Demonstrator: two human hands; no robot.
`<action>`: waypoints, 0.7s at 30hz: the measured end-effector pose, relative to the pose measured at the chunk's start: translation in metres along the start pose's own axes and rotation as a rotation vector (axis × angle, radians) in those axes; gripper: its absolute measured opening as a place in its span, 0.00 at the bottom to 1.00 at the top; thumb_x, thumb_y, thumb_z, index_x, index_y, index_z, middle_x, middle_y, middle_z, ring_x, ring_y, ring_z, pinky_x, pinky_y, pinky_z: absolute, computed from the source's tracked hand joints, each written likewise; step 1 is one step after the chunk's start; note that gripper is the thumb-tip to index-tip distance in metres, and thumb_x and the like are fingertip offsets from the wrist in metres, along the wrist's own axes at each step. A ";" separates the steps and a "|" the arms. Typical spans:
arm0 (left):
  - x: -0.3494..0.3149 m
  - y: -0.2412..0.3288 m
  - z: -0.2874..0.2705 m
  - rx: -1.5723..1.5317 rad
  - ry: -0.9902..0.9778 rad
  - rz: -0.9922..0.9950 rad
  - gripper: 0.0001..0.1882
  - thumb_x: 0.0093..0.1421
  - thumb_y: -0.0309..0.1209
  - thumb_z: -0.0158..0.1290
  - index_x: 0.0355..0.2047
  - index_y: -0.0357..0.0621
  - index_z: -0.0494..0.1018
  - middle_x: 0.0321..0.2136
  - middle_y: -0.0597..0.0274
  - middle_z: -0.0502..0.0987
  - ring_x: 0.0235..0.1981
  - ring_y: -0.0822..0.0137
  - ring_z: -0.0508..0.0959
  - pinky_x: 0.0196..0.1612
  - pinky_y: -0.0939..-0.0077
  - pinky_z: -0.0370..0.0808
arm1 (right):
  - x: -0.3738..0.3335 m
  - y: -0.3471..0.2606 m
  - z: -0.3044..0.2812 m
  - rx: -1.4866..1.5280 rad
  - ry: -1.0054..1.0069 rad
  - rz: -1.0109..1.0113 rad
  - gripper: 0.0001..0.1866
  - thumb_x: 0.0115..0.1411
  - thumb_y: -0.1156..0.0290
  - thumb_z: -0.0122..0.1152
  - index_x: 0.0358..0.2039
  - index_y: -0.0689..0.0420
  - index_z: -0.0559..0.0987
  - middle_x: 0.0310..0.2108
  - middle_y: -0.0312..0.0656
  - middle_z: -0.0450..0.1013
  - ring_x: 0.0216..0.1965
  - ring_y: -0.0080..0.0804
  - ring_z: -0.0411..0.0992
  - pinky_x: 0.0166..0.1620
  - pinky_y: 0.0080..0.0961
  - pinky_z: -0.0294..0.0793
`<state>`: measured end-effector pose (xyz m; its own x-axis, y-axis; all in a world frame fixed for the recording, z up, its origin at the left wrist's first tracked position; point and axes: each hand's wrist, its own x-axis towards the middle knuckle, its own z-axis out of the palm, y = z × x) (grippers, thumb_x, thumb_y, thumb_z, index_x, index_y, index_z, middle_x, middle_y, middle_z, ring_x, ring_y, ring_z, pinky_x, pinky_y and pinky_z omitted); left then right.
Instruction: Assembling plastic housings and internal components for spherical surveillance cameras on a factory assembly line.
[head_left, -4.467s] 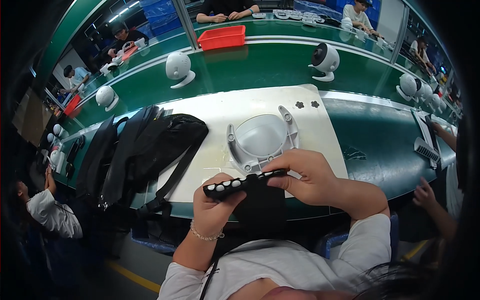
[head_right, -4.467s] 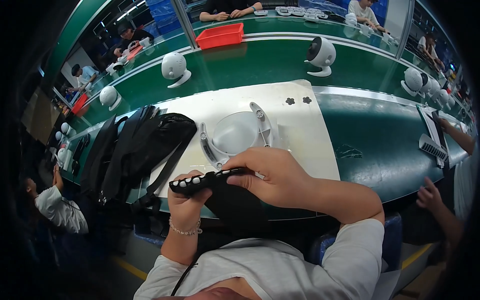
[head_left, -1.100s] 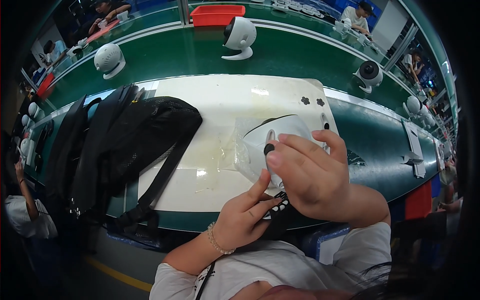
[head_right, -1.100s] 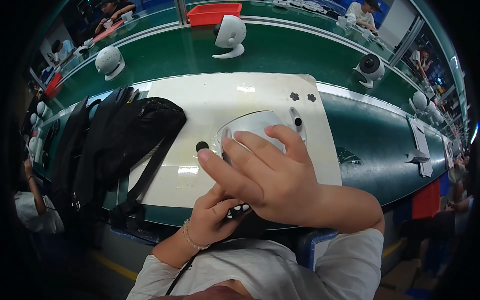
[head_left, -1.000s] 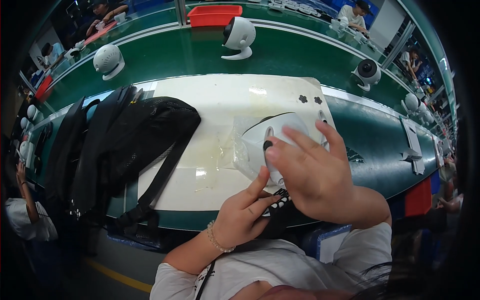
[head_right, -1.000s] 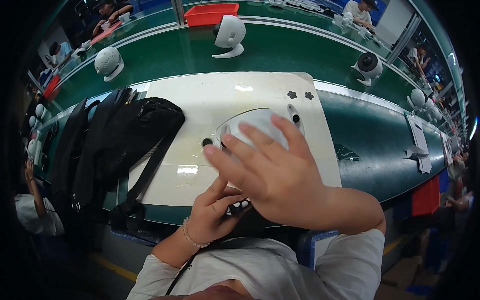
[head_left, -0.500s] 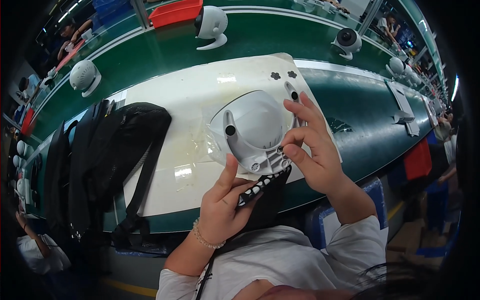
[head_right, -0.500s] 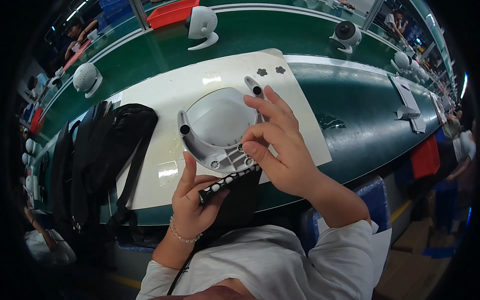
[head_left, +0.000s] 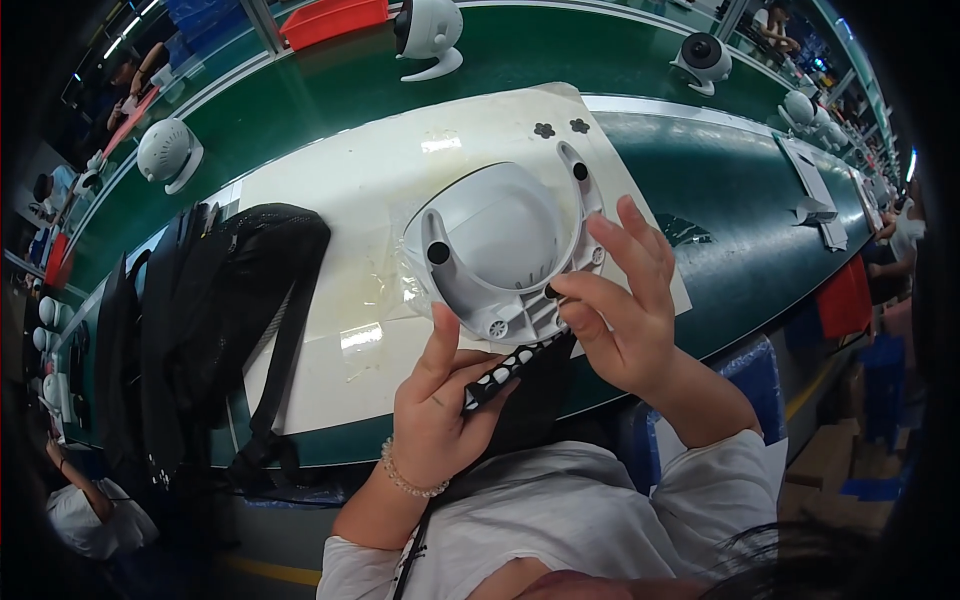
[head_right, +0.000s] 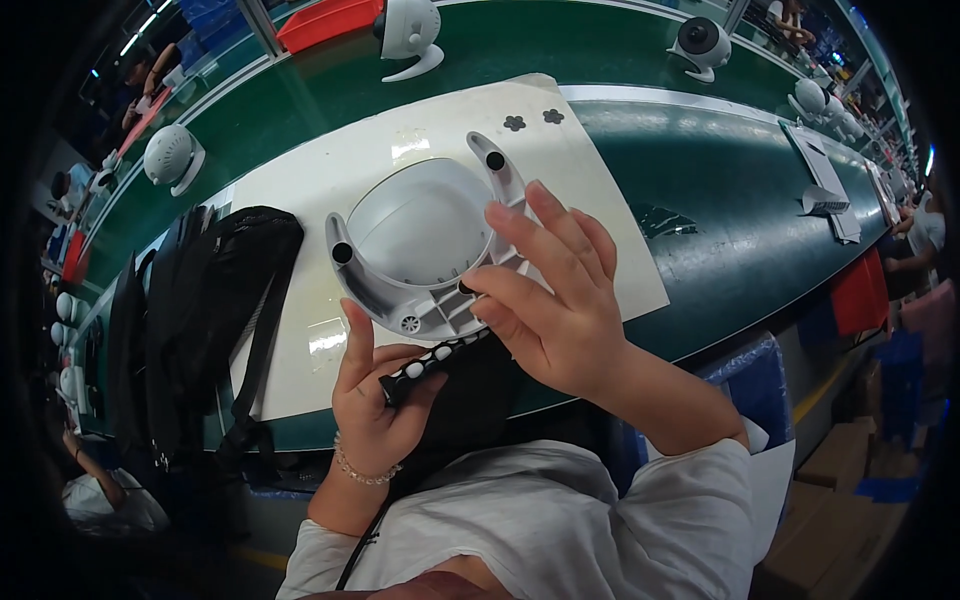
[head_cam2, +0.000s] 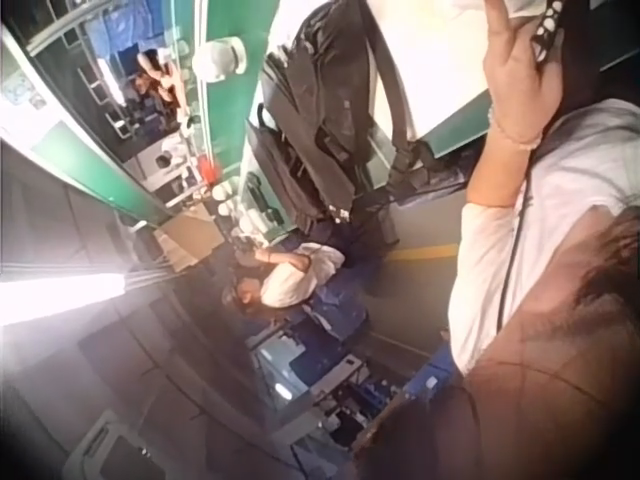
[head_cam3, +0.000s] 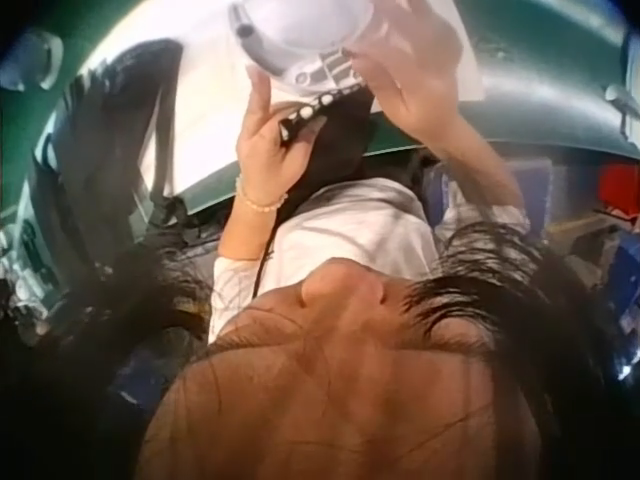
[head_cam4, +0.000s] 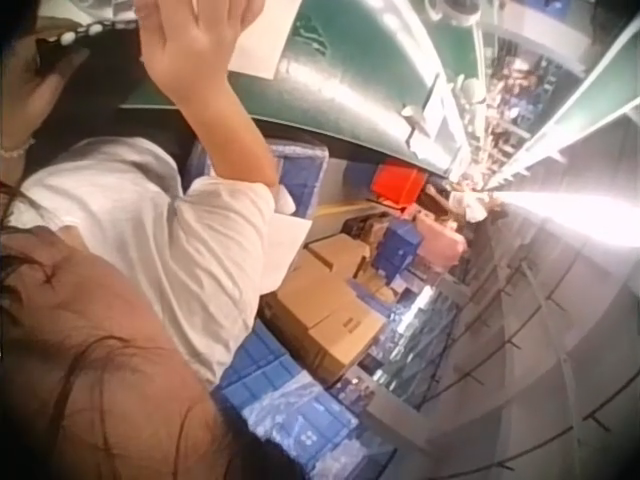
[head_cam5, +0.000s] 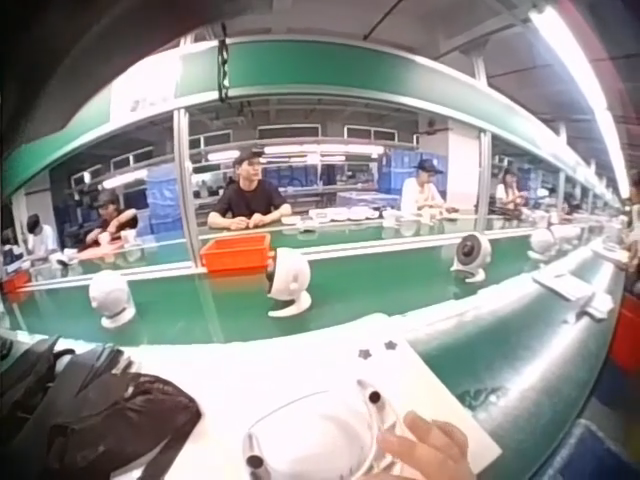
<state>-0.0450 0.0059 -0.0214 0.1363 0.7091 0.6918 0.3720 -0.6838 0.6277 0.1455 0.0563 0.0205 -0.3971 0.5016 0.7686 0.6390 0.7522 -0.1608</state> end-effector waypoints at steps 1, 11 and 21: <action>0.000 -0.001 0.000 -0.003 0.000 -0.007 0.15 0.40 0.16 0.59 0.31 0.32 0.71 0.57 0.39 0.53 0.31 0.63 0.79 0.35 0.76 0.75 | -0.003 0.000 0.000 -0.077 0.029 -0.042 0.10 0.55 0.61 0.54 0.34 0.51 0.78 0.52 0.39 0.65 0.58 0.39 0.56 0.57 0.37 0.45; 0.029 0.010 0.035 0.017 -0.039 -0.113 0.13 0.40 0.16 0.59 0.28 0.34 0.70 0.58 0.40 0.51 0.32 0.63 0.78 0.34 0.76 0.75 | -0.007 0.031 -0.031 -0.285 -0.244 0.002 0.20 0.59 0.53 0.45 0.45 0.51 0.75 0.53 0.40 0.63 0.58 0.43 0.54 0.59 0.39 0.40; 0.027 0.011 0.035 -0.104 -0.017 -0.132 0.13 0.39 0.15 0.60 0.24 0.35 0.68 0.58 0.42 0.53 0.32 0.64 0.78 0.33 0.78 0.75 | -0.006 0.029 -0.033 0.236 -0.079 -0.040 0.11 0.44 0.64 0.65 0.31 0.49 0.79 0.46 0.35 0.68 0.53 0.40 0.59 0.50 0.35 0.56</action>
<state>-0.0051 0.0241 -0.0085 0.1086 0.7960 0.5955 0.2908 -0.5983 0.7467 0.1881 0.0616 0.0314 -0.4755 0.4941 0.7279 0.4534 0.8467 -0.2785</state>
